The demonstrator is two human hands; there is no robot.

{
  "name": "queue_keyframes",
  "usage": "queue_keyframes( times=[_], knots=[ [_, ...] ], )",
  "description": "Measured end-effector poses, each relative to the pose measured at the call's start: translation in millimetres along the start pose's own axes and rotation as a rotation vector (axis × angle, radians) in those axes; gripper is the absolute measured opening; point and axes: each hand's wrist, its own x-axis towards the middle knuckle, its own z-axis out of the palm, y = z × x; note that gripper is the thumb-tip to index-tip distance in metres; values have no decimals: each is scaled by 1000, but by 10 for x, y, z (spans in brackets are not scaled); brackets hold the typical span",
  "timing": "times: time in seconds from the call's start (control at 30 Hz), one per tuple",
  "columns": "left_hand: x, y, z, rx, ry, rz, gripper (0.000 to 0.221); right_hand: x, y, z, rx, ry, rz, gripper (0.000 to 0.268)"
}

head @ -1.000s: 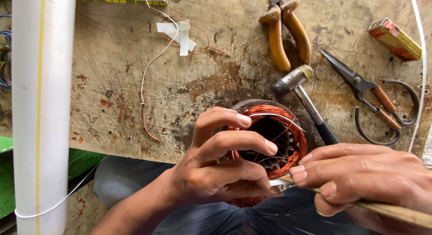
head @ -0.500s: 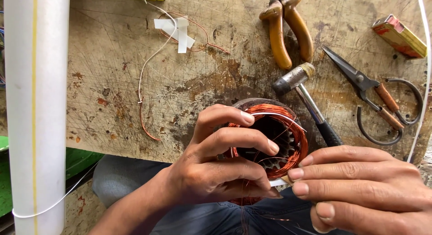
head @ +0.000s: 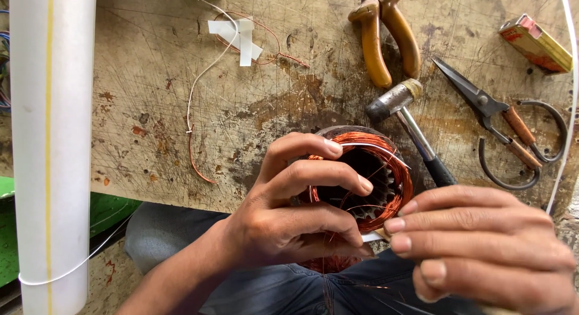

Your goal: Securing the copper windings of an electric motor stator by cutting and inserting plastic insulation strips into the slots.

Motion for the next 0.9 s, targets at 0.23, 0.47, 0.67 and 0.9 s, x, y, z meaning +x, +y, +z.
queue_keyframes(
  times=[0.23, 0.47, 0.67, 0.9],
  knots=[
    [24, 26, 4, 30, 3, 6, 16, 221, -45, -144, 149, -70, 106, 21],
    [8, 34, 15, 41, -6, -4, 14, 247, 2, -31, 58, 30, -34, 14],
    [2, 40, 18, 39, -2, -1, 13, 79, -35, 14, 7, 63, -53, 12],
    [10, 54, 36, 63, 8, 34, 15, 102, -6, 29, -8, 73, -191, 10]
  ],
)
